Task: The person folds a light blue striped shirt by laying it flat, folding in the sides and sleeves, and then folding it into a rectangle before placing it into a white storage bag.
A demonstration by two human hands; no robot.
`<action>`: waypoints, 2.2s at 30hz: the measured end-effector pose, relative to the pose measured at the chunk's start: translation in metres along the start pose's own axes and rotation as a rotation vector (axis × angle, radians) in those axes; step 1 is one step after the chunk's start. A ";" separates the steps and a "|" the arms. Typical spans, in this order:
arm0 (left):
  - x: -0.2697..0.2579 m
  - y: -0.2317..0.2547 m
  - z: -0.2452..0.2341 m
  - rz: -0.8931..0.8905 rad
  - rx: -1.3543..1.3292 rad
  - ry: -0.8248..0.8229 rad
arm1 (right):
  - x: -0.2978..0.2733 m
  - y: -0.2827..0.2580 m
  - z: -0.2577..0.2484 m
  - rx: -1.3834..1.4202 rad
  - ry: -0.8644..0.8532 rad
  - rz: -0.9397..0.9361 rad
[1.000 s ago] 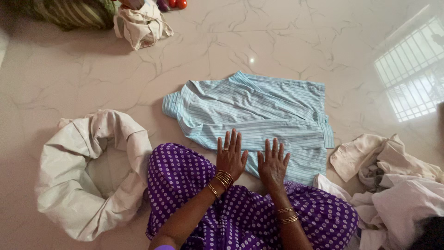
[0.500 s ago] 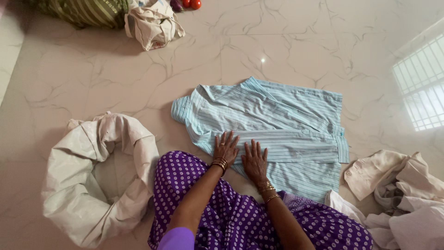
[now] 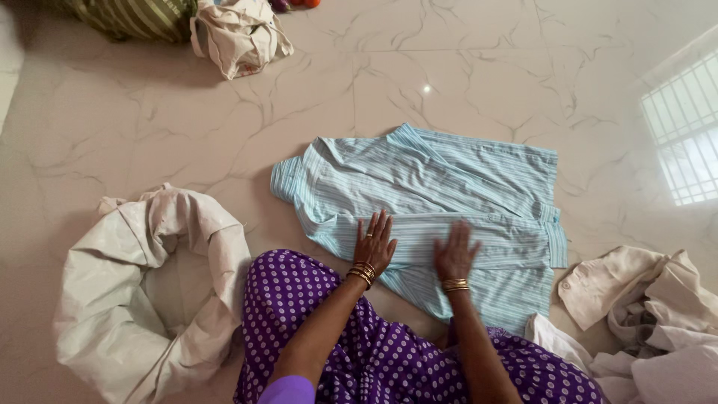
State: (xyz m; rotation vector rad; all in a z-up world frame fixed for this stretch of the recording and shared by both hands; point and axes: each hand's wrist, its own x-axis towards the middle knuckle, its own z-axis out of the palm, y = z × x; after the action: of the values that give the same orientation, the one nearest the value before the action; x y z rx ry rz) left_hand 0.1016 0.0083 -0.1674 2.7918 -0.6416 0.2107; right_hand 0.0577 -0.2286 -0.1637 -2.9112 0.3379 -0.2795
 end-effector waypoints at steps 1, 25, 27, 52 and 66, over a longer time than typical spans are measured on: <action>-0.001 0.003 0.007 0.002 -0.001 -0.002 | -0.004 -0.029 0.013 -0.048 -0.084 -0.122; -0.066 0.060 -0.094 0.054 0.011 0.111 | -0.098 -0.109 -0.089 0.004 -0.043 -0.150; -0.076 0.061 -0.093 0.072 0.010 0.097 | -0.112 -0.106 -0.084 0.047 -0.023 -0.144; -0.046 0.039 -0.037 0.015 -0.020 0.035 | -0.072 -0.094 -0.029 -0.019 -0.188 -0.065; -0.006 0.012 -0.009 -0.023 0.000 -0.107 | 0.009 0.022 0.006 -0.122 -0.138 0.290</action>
State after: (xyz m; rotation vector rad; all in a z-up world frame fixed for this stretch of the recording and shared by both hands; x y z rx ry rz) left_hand 0.0906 0.0030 -0.1570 2.8239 -0.6335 0.0565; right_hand 0.0632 -0.2506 -0.1724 -2.9250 0.7675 -0.0140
